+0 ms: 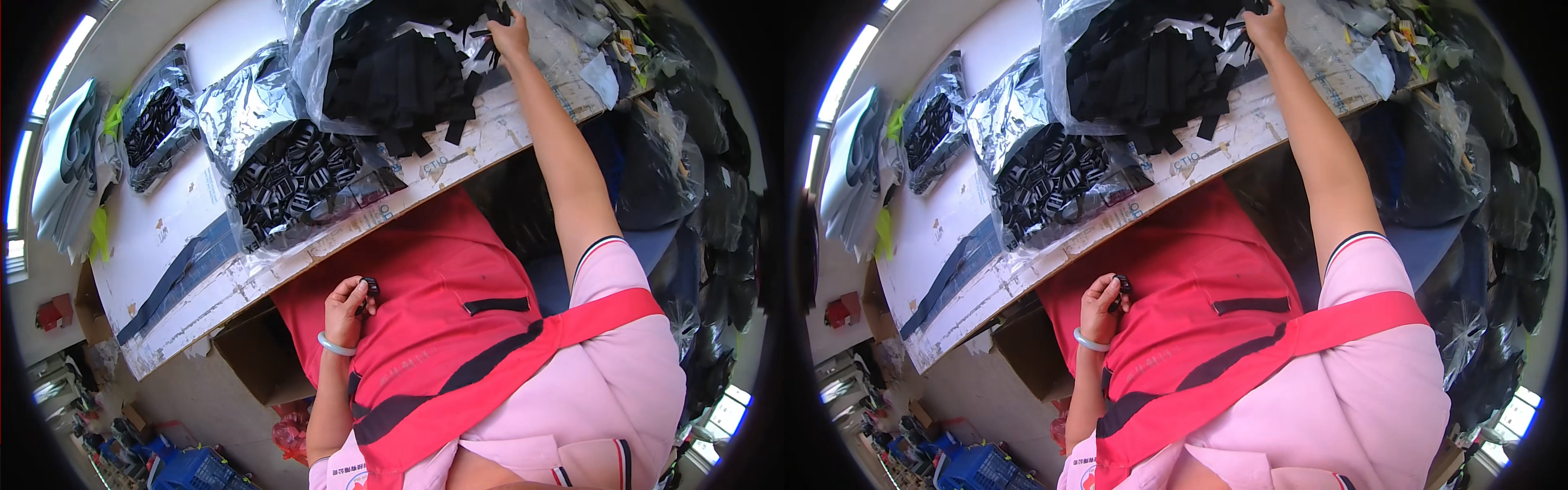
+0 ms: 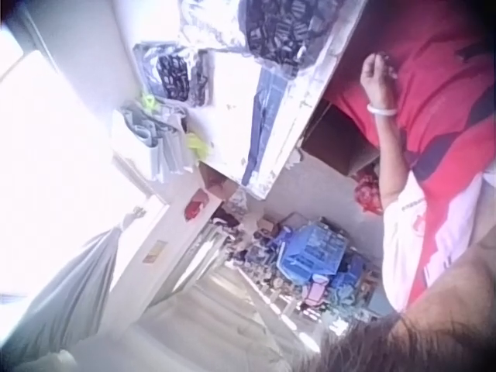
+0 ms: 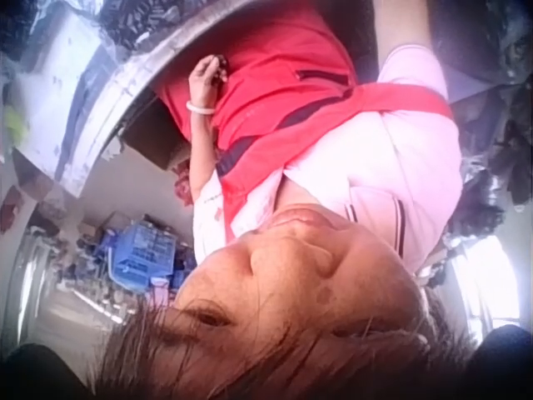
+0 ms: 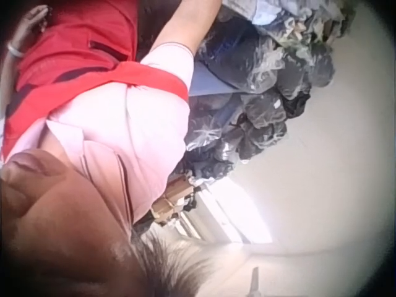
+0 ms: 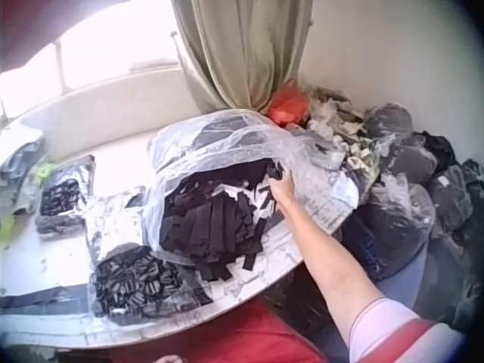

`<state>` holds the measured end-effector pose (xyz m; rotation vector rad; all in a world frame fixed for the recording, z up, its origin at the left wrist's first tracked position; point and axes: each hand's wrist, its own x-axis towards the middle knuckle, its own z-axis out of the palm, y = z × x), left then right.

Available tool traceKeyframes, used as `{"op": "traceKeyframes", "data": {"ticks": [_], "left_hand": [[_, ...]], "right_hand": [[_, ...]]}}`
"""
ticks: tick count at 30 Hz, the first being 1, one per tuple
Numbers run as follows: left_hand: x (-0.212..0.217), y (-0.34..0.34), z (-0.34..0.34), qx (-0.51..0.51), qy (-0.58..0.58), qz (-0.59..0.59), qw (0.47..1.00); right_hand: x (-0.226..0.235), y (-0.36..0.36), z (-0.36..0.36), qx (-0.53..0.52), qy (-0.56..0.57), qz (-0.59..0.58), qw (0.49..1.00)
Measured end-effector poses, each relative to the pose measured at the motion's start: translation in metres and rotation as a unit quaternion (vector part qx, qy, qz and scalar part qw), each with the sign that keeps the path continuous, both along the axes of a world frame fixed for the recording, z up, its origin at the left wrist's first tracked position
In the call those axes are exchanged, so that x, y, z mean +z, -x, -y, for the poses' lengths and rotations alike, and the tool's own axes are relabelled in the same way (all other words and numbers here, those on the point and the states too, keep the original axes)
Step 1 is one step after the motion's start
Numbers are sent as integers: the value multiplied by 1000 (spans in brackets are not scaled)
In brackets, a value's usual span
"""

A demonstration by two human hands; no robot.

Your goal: The person is manually assembling small plastic buckles and black fabric straps at a workstation.

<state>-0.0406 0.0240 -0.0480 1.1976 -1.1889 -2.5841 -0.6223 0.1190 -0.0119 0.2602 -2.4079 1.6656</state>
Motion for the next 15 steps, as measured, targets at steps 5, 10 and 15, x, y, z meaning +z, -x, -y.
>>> {"op": "traceKeyframes", "data": {"ticks": [5,10,15], "left_hand": [[-1,4,2,-16,-1,9,1000],[0,8,-2,-28,11,0,1000],[-2,4,0,-25,2,-6,1000]], "right_hand": [[7,-82,-9,89,247,88,961],[-12,-196,-1,198,256,164,932],[-9,-240,-9,291,169,145,930]]}}
